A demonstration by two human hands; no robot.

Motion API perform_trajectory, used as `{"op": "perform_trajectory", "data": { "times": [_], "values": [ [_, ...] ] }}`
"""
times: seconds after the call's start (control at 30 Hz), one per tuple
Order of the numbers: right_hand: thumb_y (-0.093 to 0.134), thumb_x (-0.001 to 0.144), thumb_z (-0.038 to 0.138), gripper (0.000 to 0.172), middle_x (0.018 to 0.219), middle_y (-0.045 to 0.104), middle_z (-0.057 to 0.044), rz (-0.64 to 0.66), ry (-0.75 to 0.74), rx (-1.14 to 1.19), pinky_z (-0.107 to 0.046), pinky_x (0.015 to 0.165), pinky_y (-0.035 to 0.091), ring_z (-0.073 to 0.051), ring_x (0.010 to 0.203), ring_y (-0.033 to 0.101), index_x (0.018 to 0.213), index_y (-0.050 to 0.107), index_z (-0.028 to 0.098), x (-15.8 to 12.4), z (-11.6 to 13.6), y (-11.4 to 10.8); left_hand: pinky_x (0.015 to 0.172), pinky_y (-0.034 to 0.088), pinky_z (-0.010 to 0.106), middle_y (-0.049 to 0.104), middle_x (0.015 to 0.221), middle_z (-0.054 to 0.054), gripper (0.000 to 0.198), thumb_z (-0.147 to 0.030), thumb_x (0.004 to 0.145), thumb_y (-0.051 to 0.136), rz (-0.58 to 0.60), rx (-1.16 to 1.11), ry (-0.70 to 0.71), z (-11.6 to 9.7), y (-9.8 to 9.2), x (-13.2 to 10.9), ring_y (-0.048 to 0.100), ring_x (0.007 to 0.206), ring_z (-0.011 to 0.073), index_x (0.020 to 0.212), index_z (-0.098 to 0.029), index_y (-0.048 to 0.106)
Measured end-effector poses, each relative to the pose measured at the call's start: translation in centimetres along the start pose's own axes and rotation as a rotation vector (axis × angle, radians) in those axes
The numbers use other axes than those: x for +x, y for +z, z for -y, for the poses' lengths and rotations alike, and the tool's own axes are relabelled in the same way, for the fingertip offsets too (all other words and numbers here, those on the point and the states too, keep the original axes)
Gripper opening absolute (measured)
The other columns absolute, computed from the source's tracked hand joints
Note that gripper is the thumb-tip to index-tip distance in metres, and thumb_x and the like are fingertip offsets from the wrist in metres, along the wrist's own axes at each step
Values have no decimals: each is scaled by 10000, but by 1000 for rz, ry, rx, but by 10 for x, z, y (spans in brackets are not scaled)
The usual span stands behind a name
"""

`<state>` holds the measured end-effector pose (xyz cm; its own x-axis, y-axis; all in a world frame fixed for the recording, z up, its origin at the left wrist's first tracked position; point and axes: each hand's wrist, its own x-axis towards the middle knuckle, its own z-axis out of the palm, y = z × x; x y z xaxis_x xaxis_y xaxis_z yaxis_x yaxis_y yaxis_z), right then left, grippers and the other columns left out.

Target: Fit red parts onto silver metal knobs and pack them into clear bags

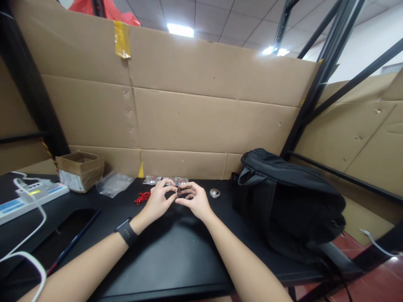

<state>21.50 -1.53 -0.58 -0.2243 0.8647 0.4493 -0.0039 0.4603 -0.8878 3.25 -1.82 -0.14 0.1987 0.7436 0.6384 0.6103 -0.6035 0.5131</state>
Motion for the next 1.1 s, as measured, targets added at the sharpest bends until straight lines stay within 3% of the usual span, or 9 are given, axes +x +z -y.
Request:
{"op": "perform_trajectory", "data": {
  "times": [0.2, 0.33, 0.43, 0.53, 0.63, 0.77, 0.9, 1.1],
  "values": [
    [911, 546, 387, 454, 1092, 718, -89, -40, 30, 20, -321, 702, 577, -245, 916, 713, 876, 658, 205, -1, -8, 4, 956, 382, 430, 621, 1134, 72, 107, -234, 860, 621, 0, 43, 13, 0, 3, -3, 541, 1134, 262, 881, -230, 726],
    [913, 544, 399, 406, 1058, 729, -84, -62, 66, 79, -374, 792, 593, -247, 879, 721, 777, 651, 193, -1, -12, 6, 939, 382, 423, 627, 1123, 68, 93, -235, 860, 624, 10, 53, 26, 2, 6, -3, 544, 1126, 261, 878, -230, 716],
    [875, 623, 419, 336, 1018, 743, -74, -60, 64, 83, -413, 869, 578, -255, 908, 720, 804, 693, 203, 0, -12, 5, 930, 380, 417, 625, 1129, 68, 97, -246, 870, 617, 8, 65, 29, 5, 4, -1, 540, 1130, 264, 872, -234, 713],
    [790, 747, 438, 243, 1033, 743, -81, -56, 2, -19, -418, 929, 548, -258, 987, 700, 838, 757, 214, 2, -12, -1, 942, 363, 418, 623, 1124, 65, 109, -257, 884, 608, -9, 92, 43, 7, 2, 1, 535, 1131, 259, 890, -243, 716],
    [735, 810, 424, 210, 1041, 736, -88, -41, -34, -136, -399, 896, 551, -255, 998, 690, 855, 784, 225, 3, -13, -6, 938, 346, 415, 621, 1119, 61, 97, -271, 892, 619, -18, 127, 81, 5, 0, 1, 533, 1124, 255, 877, -247, 711],
    [676, 861, 391, 188, 1088, 734, -80, -18, -51, -326, -411, 916, 527, -254, 1027, 678, 873, 794, 245, 2, -10, -10, 948, 319, 422, 624, 1143, 69, 107, -248, 913, 603, 9, 212, 219, 1, -1, 1, 517, 1160, 262, 869, -241, 700],
    [650, 876, 304, 149, 1139, 728, -44, 4, -102, -553, -433, 1007, 452, -250, 1103, 640, 839, 792, 276, 0, -3, -10, 943, 310, 424, 630, 1163, 78, 139, -207, 934, 561, 28, 269, 295, 0, -3, 2, 506, 1188, 267, 888, -231, 690],
    [670, 847, 258, 114, 1137, 714, -50, -10, -86, -591, -377, 931, 478, -226, 1062, 637, 826, 781, 249, 0, -3, -7, 908, 317, 426, 644, 1138, 80, 128, -200, 940, 563, 23, 310, 331, 1, -4, 3, 514, 1166, 264, 900, -226, 681]
  ]
}}
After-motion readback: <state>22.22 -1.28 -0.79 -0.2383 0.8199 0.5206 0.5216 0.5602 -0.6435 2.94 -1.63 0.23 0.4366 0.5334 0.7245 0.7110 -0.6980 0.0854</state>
